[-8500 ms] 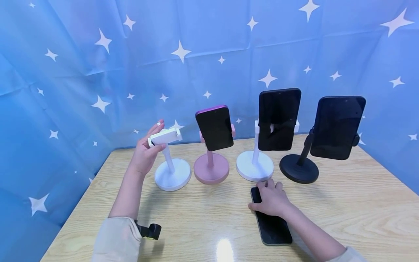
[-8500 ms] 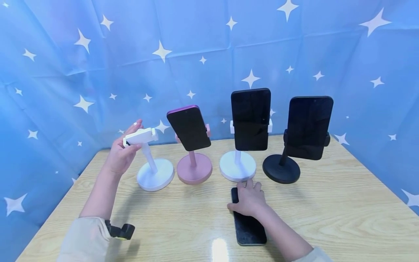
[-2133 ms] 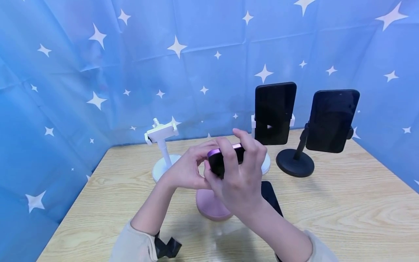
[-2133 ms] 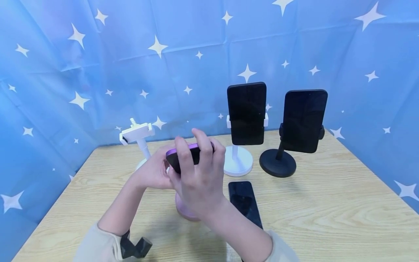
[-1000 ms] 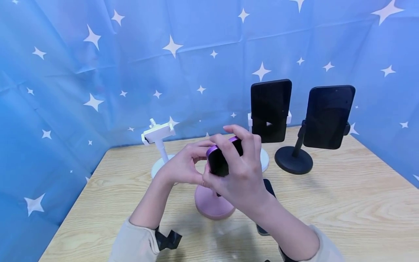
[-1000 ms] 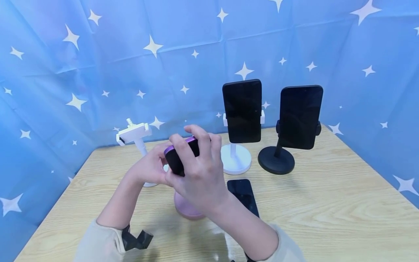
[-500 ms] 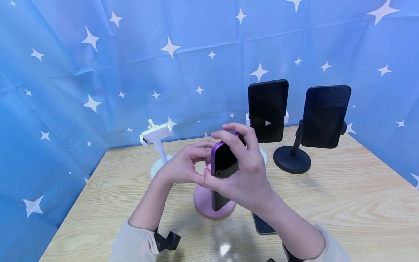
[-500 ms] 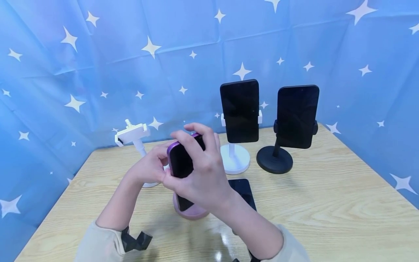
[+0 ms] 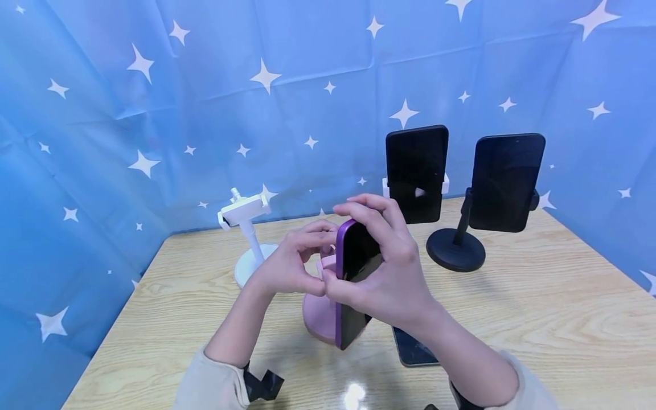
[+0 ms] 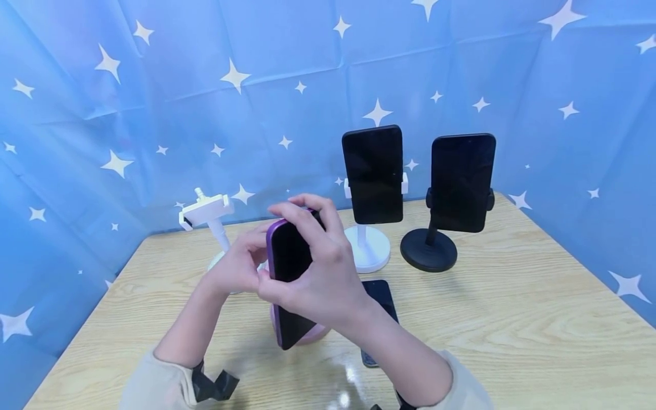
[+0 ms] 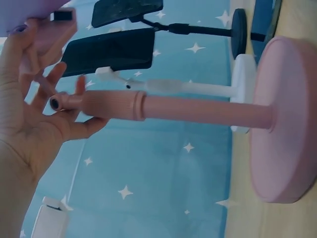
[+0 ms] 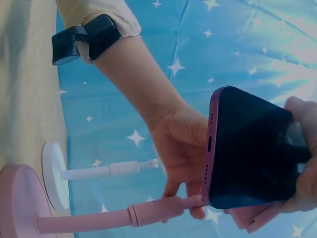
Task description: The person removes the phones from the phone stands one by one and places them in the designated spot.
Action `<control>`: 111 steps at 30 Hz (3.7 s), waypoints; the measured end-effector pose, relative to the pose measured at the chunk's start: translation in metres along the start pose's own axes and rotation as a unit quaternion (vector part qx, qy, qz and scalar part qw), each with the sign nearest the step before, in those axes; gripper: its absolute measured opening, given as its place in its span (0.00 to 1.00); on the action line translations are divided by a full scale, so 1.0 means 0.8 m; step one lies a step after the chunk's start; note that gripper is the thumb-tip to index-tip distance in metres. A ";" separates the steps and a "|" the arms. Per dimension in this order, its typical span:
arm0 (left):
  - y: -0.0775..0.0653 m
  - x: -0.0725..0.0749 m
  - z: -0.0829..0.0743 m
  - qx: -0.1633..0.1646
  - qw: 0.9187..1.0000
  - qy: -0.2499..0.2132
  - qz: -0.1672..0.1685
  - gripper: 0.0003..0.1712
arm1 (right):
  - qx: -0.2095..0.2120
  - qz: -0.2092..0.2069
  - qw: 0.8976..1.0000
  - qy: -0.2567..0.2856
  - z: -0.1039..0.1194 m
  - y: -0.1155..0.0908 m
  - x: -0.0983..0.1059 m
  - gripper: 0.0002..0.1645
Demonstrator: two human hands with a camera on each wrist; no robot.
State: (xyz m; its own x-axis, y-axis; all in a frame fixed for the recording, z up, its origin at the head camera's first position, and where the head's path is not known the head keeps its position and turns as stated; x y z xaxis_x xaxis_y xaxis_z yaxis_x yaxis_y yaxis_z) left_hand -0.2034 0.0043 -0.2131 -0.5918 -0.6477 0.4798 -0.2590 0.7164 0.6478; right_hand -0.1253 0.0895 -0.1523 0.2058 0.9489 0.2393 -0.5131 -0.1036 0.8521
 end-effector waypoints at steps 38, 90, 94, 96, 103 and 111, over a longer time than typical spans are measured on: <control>0.012 0.067 0.068 -0.046 0.954 0.086 -0.284 0.23 | -0.414 0.232 0.841 -0.259 -0.260 -0.170 0.111 0.38; 0.023 0.077 0.077 0.176 0.951 0.072 -0.245 0.24 | -0.436 0.293 0.799 -0.291 -0.289 -0.205 0.103 0.35; 0.023 0.078 0.079 0.181 0.951 0.070 -0.243 0.25 | -0.436 0.295 0.798 -0.295 -0.289 -0.205 0.103 0.35; 0.022 0.078 0.080 0.182 0.950 0.069 -0.242 0.24 | -0.435 0.297 0.797 -0.297 -0.289 -0.205 0.102 0.35; 0.018 0.081 0.091 0.192 0.950 0.055 -0.241 0.24 | -0.412 0.322 0.797 -0.304 -0.285 -0.201 0.099 0.36; 0.002 0.082 0.125 0.221 0.937 -0.011 -0.271 0.31 | -0.367 0.369 0.799 -0.301 -0.282 -0.197 0.093 0.37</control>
State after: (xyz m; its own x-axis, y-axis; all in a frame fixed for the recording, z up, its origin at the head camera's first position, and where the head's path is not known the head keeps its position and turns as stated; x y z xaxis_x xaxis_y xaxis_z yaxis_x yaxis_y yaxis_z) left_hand -0.3186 -0.0109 -0.2396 -0.2967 -0.9454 0.1348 -0.8138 0.3242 0.4823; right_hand -0.2167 0.2433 -0.3740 -0.1285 0.3714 0.9195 -0.9850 -0.1555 -0.0749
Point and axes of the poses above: each hand's wrist, its own y-axis towards the middle knuckle, its own x-axis out of the back of the hand, z = x × y, the point moved 9 cm from there along y, towards the middle knuckle, and after that the axes turned 7 degrees about y, right-handed, at the moved point
